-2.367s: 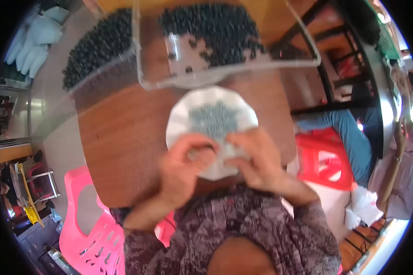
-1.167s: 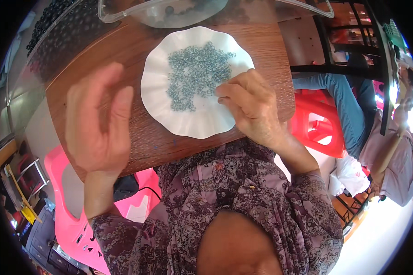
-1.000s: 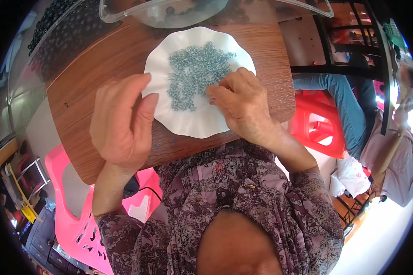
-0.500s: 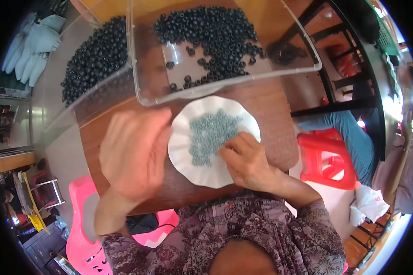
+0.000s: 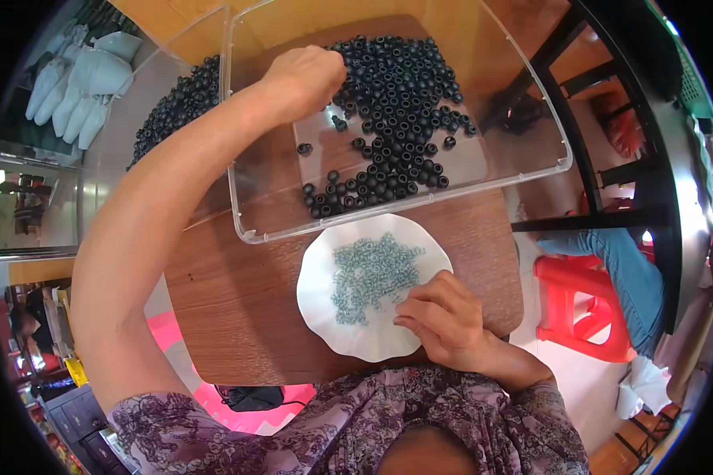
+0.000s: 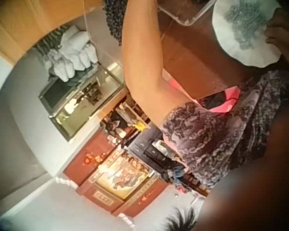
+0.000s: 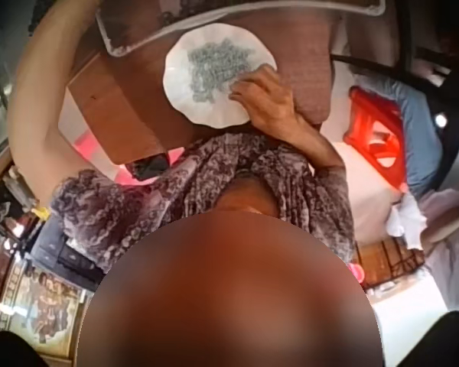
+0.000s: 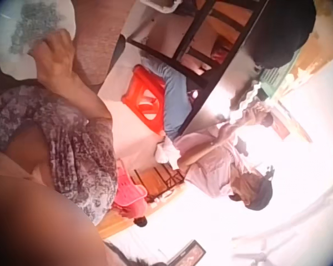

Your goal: The worker is inspecting black spherical hardware parts from a bin and sorting them on a manual workstation.

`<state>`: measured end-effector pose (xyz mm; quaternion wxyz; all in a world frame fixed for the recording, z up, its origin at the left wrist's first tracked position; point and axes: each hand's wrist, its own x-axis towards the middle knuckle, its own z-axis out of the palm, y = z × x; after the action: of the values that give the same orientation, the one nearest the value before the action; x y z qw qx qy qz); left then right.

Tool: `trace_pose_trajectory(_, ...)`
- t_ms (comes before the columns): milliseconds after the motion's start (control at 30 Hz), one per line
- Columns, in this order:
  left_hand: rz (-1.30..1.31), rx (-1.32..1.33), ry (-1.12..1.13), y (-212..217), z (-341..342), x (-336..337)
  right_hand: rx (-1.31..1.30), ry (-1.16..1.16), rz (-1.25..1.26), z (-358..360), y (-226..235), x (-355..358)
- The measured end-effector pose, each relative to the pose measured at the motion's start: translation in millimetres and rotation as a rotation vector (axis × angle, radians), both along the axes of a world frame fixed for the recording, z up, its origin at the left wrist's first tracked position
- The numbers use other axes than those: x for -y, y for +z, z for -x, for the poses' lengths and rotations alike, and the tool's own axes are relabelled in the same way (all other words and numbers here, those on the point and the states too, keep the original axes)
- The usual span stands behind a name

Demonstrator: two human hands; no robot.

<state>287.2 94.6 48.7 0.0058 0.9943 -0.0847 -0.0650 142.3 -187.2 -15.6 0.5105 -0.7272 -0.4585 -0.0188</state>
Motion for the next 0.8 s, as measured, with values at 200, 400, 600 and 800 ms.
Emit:
trace_pose_trajectory(200,0.154,0.046,0.114,-31,-11,6,-0.09,-0.008,-0.038,-7,-1,5)
trace_pose_trajectory(400,0.253,-0.146,0.112,-22,-11,2,-0.161,0.007,-0.073,-9,0,8)
trace_pose_trajectory(600,0.263,-0.17,-0.046,-39,-8,0,-0.22,0.049,-0.089,-10,-1,6)
trace_pose_trajectory(800,0.223,-0.27,0.038,-41,-10,0,-0.242,0.039,-0.118,-12,-3,7)
